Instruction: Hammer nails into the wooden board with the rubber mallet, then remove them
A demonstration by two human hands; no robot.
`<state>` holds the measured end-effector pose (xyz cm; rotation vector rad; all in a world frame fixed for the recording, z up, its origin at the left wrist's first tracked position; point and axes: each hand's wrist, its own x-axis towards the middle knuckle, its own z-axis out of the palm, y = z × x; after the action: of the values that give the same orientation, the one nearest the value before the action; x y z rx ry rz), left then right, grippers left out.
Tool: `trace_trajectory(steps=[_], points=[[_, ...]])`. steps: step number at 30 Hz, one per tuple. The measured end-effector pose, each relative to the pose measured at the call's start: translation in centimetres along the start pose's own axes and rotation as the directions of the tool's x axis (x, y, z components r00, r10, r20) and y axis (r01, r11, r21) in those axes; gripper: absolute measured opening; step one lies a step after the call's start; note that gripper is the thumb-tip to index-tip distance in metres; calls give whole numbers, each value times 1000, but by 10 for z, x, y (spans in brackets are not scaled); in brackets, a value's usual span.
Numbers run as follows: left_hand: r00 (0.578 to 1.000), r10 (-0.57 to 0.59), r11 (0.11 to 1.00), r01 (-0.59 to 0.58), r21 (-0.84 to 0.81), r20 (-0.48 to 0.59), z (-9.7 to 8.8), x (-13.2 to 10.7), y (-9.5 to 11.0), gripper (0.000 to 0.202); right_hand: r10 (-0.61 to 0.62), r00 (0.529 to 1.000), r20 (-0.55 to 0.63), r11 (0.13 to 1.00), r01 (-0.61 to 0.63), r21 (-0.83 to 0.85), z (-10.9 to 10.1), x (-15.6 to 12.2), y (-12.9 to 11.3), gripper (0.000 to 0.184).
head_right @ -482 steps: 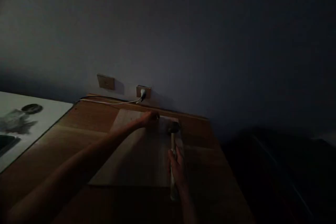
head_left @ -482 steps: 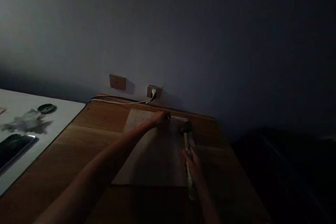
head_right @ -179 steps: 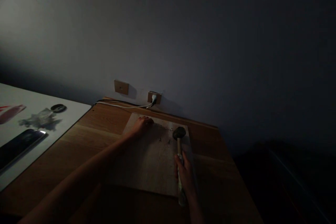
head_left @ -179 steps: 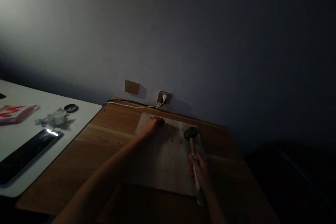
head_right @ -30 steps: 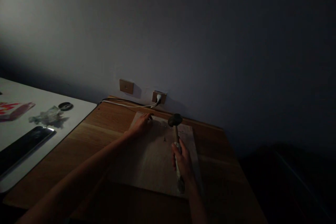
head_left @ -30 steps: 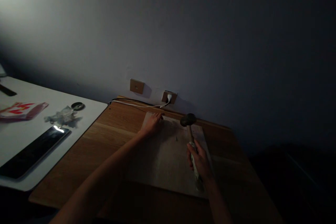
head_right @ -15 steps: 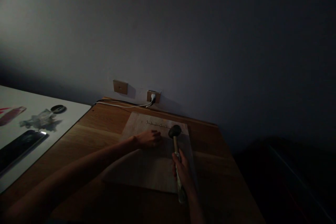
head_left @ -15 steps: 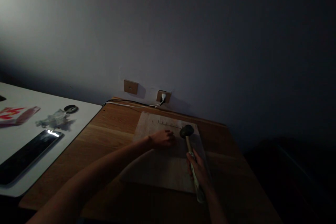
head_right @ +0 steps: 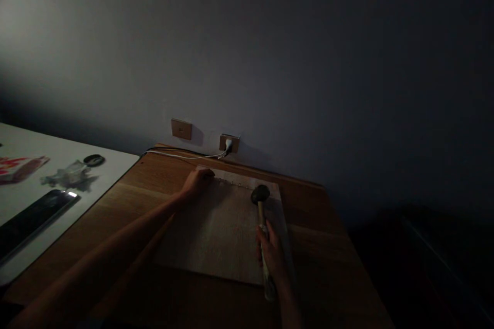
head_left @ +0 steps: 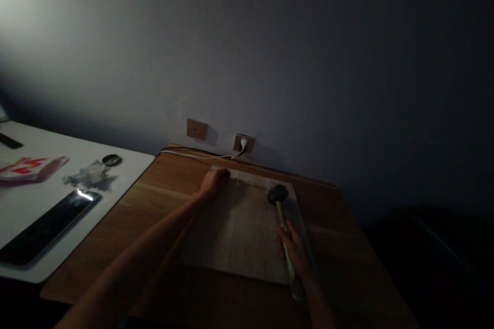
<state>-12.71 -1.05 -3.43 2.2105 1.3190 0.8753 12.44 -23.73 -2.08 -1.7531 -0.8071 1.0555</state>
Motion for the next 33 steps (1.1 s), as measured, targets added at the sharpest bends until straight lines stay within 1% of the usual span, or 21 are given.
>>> trace_trajectory(steps=[3,6,10,12,15,19,20,22,24,28,31,33], points=[[1000,-2,1000,2,-12,17,0,-3,4,25,-17,1000,4,1000,17,-1,-1,1,2,56],[999,17,1000,-16,-25,31,-2,-3,7,25,-16,1000,12,1000,16,-13,-1,-1,0,56],[999,20,998,-18,-54,39,-3,-3,7,26,-48,998,39,999,49,-21,7,-6,-8,55],[999,11,998,-8,-69,39,-2,-3,6,32,-66,996,61,997,68,-27,16,-8,-17,55],[999,-4,996,7,-90,38,0,-4,4,40,-108,986,128,993,112,-25,36,-7,-40,53],[999,-16,994,20,-107,41,2,-5,1,46,-259,939,226,964,264,8,65,-2,-76,40],[999,-19,994,23,-110,40,3,-5,0,47,-292,925,242,955,298,15,72,-1,-82,38],[999,-27,993,31,-115,33,3,-4,0,47,-323,908,269,944,327,28,84,3,-89,37],[999,-34,992,37,-119,28,4,-4,-1,47,-318,902,293,945,324,29,96,8,-89,36],[999,-46,991,49,-128,22,5,-5,-2,47,-269,901,340,956,292,-16,113,18,-78,35],[999,-51,990,53,-131,19,5,-5,-2,46,-224,910,349,969,245,-17,116,18,-74,36],[998,-52,990,55,-131,23,5,-5,-2,46,-210,926,315,975,220,4,110,14,-74,37]])
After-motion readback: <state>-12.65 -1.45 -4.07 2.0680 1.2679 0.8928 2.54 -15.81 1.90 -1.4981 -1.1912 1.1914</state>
